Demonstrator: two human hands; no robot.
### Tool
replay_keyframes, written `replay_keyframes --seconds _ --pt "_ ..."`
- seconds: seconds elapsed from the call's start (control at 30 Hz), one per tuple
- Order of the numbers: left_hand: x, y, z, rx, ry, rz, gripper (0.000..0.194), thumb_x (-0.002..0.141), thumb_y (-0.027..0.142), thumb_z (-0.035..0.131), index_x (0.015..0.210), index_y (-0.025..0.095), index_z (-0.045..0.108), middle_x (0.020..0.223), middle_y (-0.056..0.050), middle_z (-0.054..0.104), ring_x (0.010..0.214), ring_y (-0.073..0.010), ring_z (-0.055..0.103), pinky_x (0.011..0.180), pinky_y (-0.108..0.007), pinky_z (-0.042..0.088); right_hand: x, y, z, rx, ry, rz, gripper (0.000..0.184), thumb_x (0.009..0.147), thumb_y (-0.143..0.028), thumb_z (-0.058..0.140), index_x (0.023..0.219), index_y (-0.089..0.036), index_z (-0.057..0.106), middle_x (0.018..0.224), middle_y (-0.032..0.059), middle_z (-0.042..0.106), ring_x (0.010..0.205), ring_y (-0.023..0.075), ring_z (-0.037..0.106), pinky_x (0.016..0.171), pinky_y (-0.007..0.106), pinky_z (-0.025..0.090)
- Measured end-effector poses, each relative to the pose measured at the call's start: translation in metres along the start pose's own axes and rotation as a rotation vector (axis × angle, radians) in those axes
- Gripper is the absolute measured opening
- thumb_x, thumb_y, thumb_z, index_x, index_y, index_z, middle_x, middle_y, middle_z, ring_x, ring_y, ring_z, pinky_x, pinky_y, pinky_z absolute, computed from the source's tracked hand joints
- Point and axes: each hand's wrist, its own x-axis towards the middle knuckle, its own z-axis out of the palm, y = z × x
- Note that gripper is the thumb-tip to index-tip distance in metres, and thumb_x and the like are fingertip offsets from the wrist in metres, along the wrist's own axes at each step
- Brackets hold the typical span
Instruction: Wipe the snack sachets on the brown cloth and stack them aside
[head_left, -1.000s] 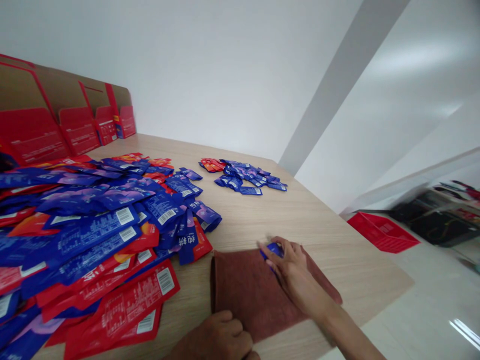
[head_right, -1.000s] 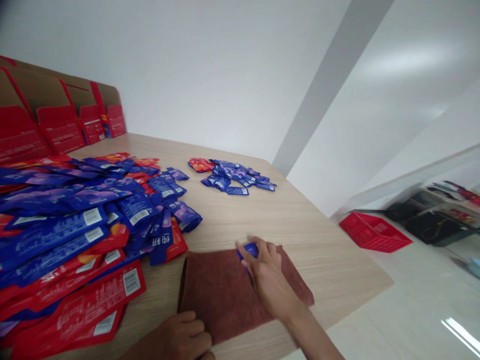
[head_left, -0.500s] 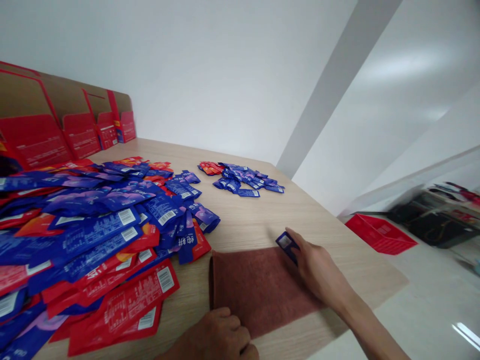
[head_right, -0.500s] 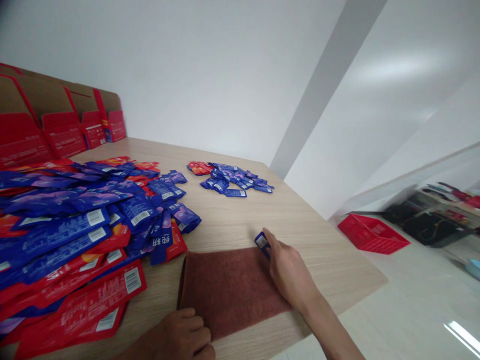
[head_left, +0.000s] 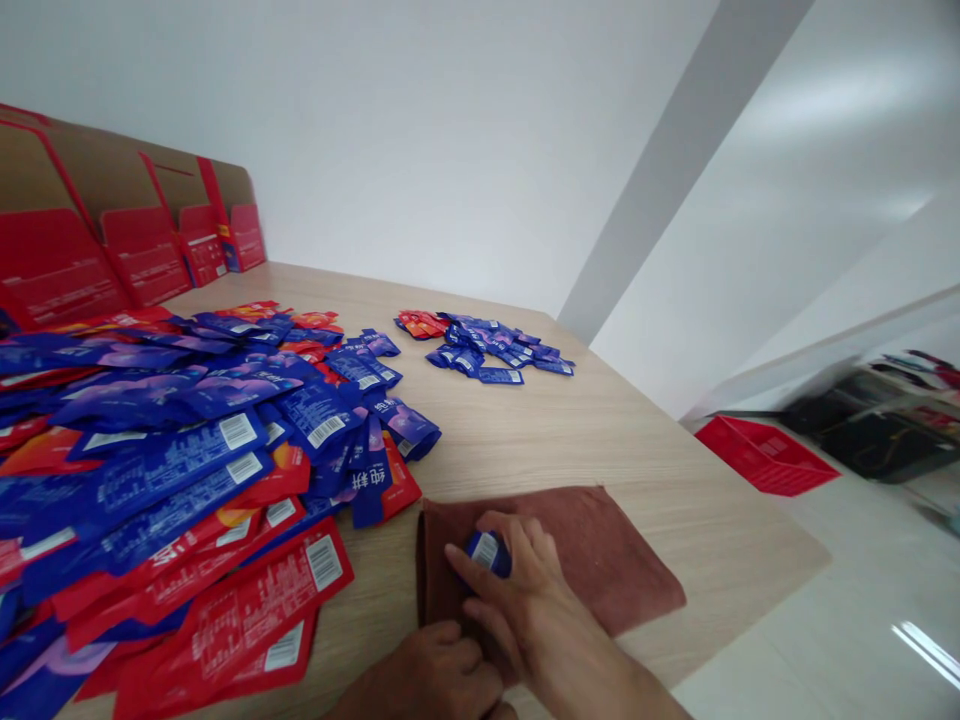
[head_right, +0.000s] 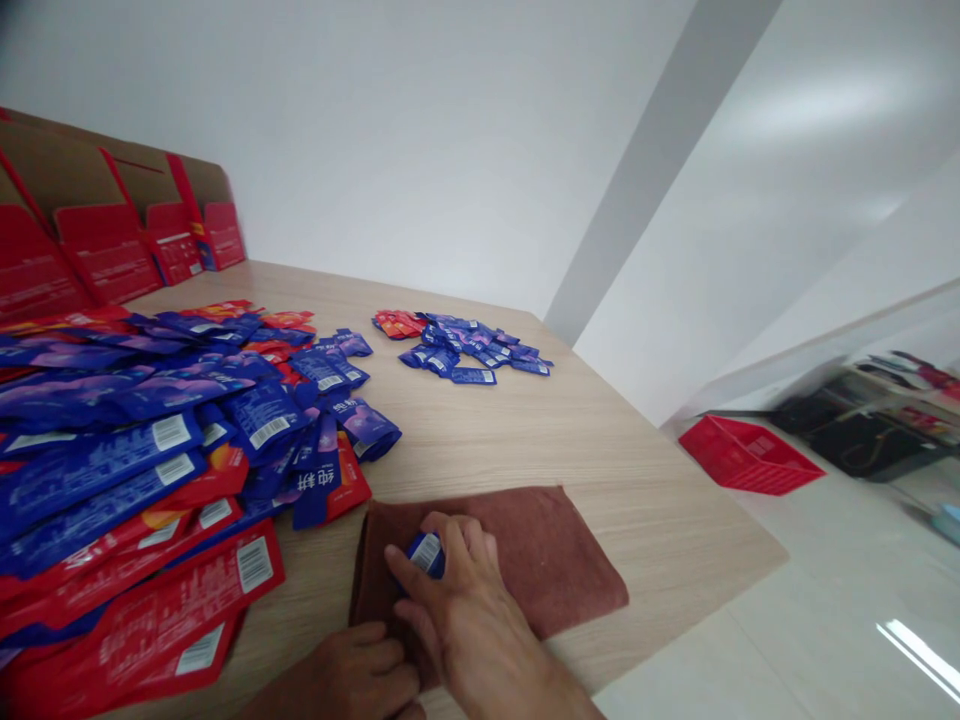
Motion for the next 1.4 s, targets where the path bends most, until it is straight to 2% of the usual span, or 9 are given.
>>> replay_keyframes --seconds 0.23,0.37,0.5,0.6,0.7,0.8,1.0,1.13,1.4 --pt "0.006 -0.001 -0.01 0.028 -0.025 0.046 0.044 0.106 0.019 0.072 0.07 0.02 0.047 0.061 0.008 0.053 0.054 -0.0103 0.043 0.06 -0.027 0.039 -0.013 0.105 -0.008 -0.146 0.213 0.222 0.041 0.11 -0.032 0.052 0.145 -0.025 0.073 0.131 0.0197 0.066 0.115 0.0346 0.065 0.103 0.061 0.056" --pt "0.015 0.0 -0.021 0.077 -0.082 0.131 0.043 0.101 0.019 0.078 0.071 0.019 0.048 0.064 0.007 0.054 0.057 -0.0118 0.045 0.059 -0.03 0.036 -0.025 0.132 -0.023 -0.18 0.178 0.261 0.05 0.106 -0.037 0.058 0.151 -0.016 0.065 0.128 0.0201 0.072 0.115 0.0343 0.07 0.105 0.054 0.058" --pt "0.018 0.001 -0.028 0.121 -0.133 0.163 0.041 0.095 0.017 0.083 0.074 0.02 0.049 0.066 0.007 0.055 0.058 -0.0133 0.045 0.058 -0.031 0.036 -0.029 0.125 -0.042 -0.26 0.08 0.376 0.049 0.106 -0.021 0.043 0.15 -0.012 0.064 0.118 0.0211 0.08 0.105 0.0338 0.078 0.093 0.048 0.062" --pt "0.016 0.001 -0.028 0.134 -0.148 0.171 0.042 0.092 0.02 0.087 0.075 0.02 0.048 0.066 0.007 0.055 0.057 -0.0134 0.045 0.056 -0.031 0.035 -0.025 0.108 -0.052 -0.214 0.135 0.457 0.05 0.105 -0.019 0.038 0.148 -0.015 0.064 0.113 0.0185 0.083 0.095 0.0334 0.081 0.083 0.045 0.063" --pt "0.016 0.0 -0.027 0.142 -0.162 0.188 0.043 0.091 0.022 0.089 0.075 0.02 0.049 0.065 0.007 0.055 0.056 -0.0134 0.045 0.054 -0.031 0.034 -0.015 0.075 -0.05 0.083 0.263 0.359 0.045 0.106 -0.032 0.049 0.147 -0.021 0.064 0.12 0.0127 0.082 0.104 0.0301 0.08 0.091 0.041 0.063" --pt "0.014 -0.001 -0.025 0.165 -0.198 0.186 0.04 0.093 0.022 0.085 0.075 0.02 0.05 0.065 0.006 0.055 0.056 -0.0141 0.045 0.055 -0.032 0.035 -0.004 0.033 -0.035 0.358 0.213 0.211 0.047 0.105 -0.031 0.058 0.151 -0.024 0.061 0.127 0.0092 0.079 0.112 0.0259 0.076 0.098 0.039 0.063" --pt "0.006 0.0 -0.012 0.121 -0.123 0.155 0.032 0.1 0.019 0.073 0.074 0.02 0.054 0.064 0.005 0.054 0.059 -0.015 0.046 0.058 -0.032 0.035 0.012 -0.018 -0.013 0.116 0.033 0.021 0.048 0.105 -0.026 0.065 0.152 -0.031 0.065 0.147 0.0162 0.06 0.132 0.0354 0.059 0.112 0.062 0.051" --pt "0.002 0.0 -0.004 0.051 -0.055 0.05 0.033 0.106 0.02 0.065 0.075 0.02 0.054 0.063 0.004 0.055 0.058 -0.0141 0.047 0.059 -0.031 0.039 0.008 -0.01 -0.01 0.055 -0.016 0.013 0.044 0.105 -0.029 0.068 0.148 -0.035 0.068 0.139 0.0132 0.061 0.126 0.0339 0.058 0.105 0.059 0.054" --pt "0.003 -0.002 -0.007 0.09 -0.165 0.083 0.044 0.104 0.026 0.076 0.072 0.021 0.045 0.06 0.007 0.05 0.053 -0.0119 0.041 0.057 -0.029 0.035 -0.015 0.07 -0.01 -0.126 0.244 0.122 0.038 0.11 -0.033 0.054 0.142 -0.031 0.075 0.122 0.0161 0.068 0.112 0.0336 0.064 0.097 0.059 0.056"
